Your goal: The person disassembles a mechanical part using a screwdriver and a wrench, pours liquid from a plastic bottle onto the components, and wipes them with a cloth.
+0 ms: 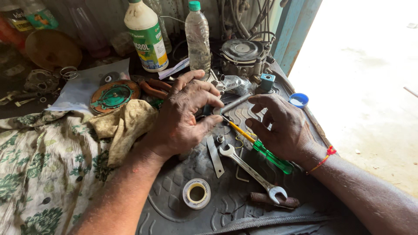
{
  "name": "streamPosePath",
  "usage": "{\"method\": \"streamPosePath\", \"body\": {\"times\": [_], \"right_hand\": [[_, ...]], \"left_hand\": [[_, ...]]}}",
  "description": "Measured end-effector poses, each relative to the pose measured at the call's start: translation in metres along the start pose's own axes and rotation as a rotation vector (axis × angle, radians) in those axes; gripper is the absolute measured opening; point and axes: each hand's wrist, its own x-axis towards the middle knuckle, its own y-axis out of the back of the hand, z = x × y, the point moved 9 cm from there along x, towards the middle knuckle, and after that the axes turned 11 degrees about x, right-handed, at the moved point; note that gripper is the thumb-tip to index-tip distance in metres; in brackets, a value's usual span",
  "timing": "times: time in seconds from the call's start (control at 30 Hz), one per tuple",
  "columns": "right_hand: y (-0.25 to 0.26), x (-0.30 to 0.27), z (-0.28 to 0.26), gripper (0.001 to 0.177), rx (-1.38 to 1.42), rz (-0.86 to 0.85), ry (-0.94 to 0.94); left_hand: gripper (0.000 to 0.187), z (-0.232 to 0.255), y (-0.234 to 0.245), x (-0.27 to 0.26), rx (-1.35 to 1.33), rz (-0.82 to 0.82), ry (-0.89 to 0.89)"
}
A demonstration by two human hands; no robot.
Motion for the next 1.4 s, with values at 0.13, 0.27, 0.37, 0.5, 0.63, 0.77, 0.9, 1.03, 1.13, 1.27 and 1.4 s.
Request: {"method": "streamPosePath", "body": {"times": [0.13, 0.27, 0.37, 0.5, 0.63, 0.77, 0.9, 1.03, 1.13, 1.27, 1.4], "right_hand": [[0.009, 0.004, -0.014, 0.035, 0.02, 0.072, 0.012], [0.007, 0.015, -0.06, 0.02, -0.041, 0.028, 0.253], [-0.015, 0.031, -0.075, 0.033, -0.225, -0.102, 0.305], [-0.034, 0.047, -0.077, 0.031, -0.36, -0.15, 0.257], [-0.037, 0.037, -0.085, 0.019, -0.32, -0.124, 0.332], [-0.033, 0.031, -0.091, 0.02, -0.152, -0.107, 0.377], [-0.028, 0.035, -0.089, 0.025, -0.099, -0.056, 0.352], [-0.031, 0.035, -0.09, 0.017, -0.107, -0.104, 0.369], [-0.029, 0.029, -0.103, 0.02, -0.092, -0.075, 0.484], [-0.027, 0.031, -0.099, 0.033, -0.053, -0.043, 0.402], [-0.034, 0.033, -0.091, 0.016, -0.037, -0.106, 0.382]], "left_hand": [[0.06, -0.001, -0.001, 0.001, -0.021, -0.015, 0.023], [0.077, -0.003, 0.008, 0.002, -0.09, -0.066, -0.002], [0.051, -0.012, 0.006, 0.0, -0.023, -0.109, 0.089], [0.04, -0.013, 0.004, 0.0, -0.096, -0.109, 0.082], [0.039, -0.014, 0.003, -0.002, -0.084, -0.083, 0.072], [0.042, -0.013, 0.005, -0.002, -0.102, -0.086, 0.054], [0.043, -0.01, 0.007, 0.0, -0.056, -0.074, 0.062], [0.042, -0.01, 0.005, 0.0, -0.056, -0.084, 0.063], [0.04, -0.009, 0.007, 0.0, -0.054, -0.076, 0.046], [0.045, -0.008, 0.009, 0.0, -0.06, -0.071, 0.034], [0.039, -0.008, 0.007, 0.002, -0.067, -0.088, 0.072]]}}
